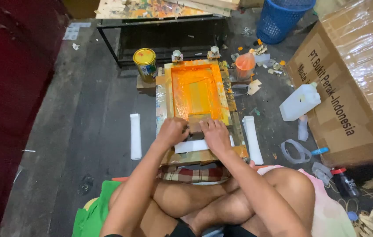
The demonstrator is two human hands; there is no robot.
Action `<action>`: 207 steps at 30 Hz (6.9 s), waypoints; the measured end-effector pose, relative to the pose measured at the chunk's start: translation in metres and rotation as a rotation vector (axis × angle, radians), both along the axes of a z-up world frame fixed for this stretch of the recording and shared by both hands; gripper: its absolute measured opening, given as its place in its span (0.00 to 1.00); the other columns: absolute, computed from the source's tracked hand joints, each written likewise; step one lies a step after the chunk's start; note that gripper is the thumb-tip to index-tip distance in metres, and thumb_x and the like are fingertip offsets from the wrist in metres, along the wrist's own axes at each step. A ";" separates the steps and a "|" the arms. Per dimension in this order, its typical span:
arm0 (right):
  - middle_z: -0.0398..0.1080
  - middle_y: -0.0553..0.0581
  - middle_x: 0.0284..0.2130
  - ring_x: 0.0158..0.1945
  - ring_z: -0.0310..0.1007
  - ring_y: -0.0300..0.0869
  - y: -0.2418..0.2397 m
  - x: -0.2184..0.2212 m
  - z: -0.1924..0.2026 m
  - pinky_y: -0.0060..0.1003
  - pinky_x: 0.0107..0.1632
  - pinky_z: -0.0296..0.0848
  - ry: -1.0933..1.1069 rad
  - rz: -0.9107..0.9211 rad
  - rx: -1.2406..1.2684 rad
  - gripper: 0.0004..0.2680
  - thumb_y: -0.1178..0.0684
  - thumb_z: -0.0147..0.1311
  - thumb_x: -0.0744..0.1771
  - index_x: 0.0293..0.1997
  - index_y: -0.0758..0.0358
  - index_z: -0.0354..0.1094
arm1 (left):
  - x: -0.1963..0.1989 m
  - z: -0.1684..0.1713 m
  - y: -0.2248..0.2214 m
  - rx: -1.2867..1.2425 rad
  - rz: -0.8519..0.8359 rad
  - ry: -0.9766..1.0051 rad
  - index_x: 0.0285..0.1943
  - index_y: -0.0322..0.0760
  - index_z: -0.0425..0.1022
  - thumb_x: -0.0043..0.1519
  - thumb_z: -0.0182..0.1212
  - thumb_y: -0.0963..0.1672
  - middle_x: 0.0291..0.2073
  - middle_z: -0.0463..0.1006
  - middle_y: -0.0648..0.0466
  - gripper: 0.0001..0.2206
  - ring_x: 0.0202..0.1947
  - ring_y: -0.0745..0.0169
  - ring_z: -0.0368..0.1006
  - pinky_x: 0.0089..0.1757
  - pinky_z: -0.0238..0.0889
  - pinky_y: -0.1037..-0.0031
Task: Manual screen printing process involving applying orange ink to a screen and using a squeegee to print onto white strips.
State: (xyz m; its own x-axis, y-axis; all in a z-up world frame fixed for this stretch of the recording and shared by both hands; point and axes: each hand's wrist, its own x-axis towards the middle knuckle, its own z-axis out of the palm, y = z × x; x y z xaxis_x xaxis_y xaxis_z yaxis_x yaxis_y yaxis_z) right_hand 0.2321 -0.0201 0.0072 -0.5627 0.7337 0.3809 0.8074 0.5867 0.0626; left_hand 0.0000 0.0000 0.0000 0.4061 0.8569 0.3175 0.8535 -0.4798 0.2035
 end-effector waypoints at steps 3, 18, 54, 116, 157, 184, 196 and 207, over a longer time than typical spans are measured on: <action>0.70 0.63 0.37 0.41 0.71 0.56 0.004 0.000 0.000 0.48 0.43 0.66 0.045 0.006 0.037 0.15 0.58 0.59 0.61 0.52 0.62 0.76 | -0.008 0.009 0.009 0.005 0.029 0.023 0.43 0.45 0.85 0.56 0.64 0.50 0.36 0.85 0.51 0.12 0.38 0.46 0.81 0.39 0.72 0.57; 0.62 0.51 0.30 0.38 0.66 0.48 0.027 -0.009 0.062 0.44 0.40 0.67 -0.007 0.056 -0.158 0.15 0.54 0.69 0.53 0.36 0.57 0.68 | -0.014 0.042 0.000 -0.029 0.141 -0.023 0.52 0.42 0.83 0.62 0.64 0.48 0.48 0.83 0.51 0.13 0.55 0.53 0.75 0.50 0.65 0.63; 0.76 0.62 0.23 0.26 0.81 0.51 0.081 0.031 0.034 0.45 0.35 0.75 0.812 -0.623 -0.588 0.11 0.52 0.62 0.67 0.43 0.70 0.67 | -0.022 0.054 0.013 -0.171 0.021 -0.169 0.39 0.36 0.85 0.56 0.71 0.49 0.32 0.79 0.50 0.12 0.32 0.54 0.72 0.40 0.62 0.65; 0.68 0.46 0.15 0.22 0.74 0.45 0.006 -0.027 0.004 0.37 0.31 0.59 -0.019 -0.025 0.022 0.06 0.54 0.59 0.63 0.24 0.49 0.71 | -0.028 0.032 0.001 0.370 0.003 -0.215 0.31 0.38 0.72 0.50 0.76 0.48 0.24 0.69 0.51 0.15 0.38 0.52 0.66 0.41 0.59 0.64; 0.79 0.52 0.30 0.34 0.80 0.46 -0.054 -0.127 0.143 0.43 0.39 0.79 0.416 0.366 0.004 0.06 0.65 0.58 0.66 0.43 0.61 0.78 | -0.121 0.124 -0.078 -0.868 0.072 -0.884 0.61 0.27 0.77 0.65 0.33 0.64 0.60 0.76 0.32 0.42 0.66 0.29 0.66 0.62 0.57 0.48; 0.78 0.57 0.32 0.39 0.81 0.56 0.163 -0.355 -0.122 0.51 0.41 0.80 0.141 -0.095 -0.634 0.04 0.57 0.60 0.65 0.39 0.52 0.79 | -0.190 -0.179 -0.006 -0.882 1.090 -0.574 0.57 0.29 0.71 0.63 0.54 0.38 0.46 0.80 0.40 0.13 0.50 0.39 0.79 0.46 0.76 0.46; 0.72 0.61 0.42 0.40 0.81 0.61 0.167 -0.363 -0.136 0.57 0.43 0.80 -0.043 -0.066 -0.528 0.08 0.60 0.57 0.65 0.48 0.58 0.71 | -0.189 -0.190 0.008 -0.858 1.093 -0.370 0.58 0.28 0.65 0.61 0.64 0.38 0.50 0.72 0.36 0.18 0.53 0.32 0.73 0.44 0.72 0.40; 0.67 0.57 0.49 0.36 0.78 0.65 0.128 -0.296 -0.016 0.59 0.39 0.80 0.165 0.103 -0.377 0.12 0.49 0.57 0.66 0.55 0.54 0.67 | -0.187 -0.101 -0.012 -0.755 1.081 -0.411 0.64 0.33 0.66 0.61 0.66 0.48 0.59 0.70 0.39 0.25 0.63 0.38 0.66 0.52 0.67 0.44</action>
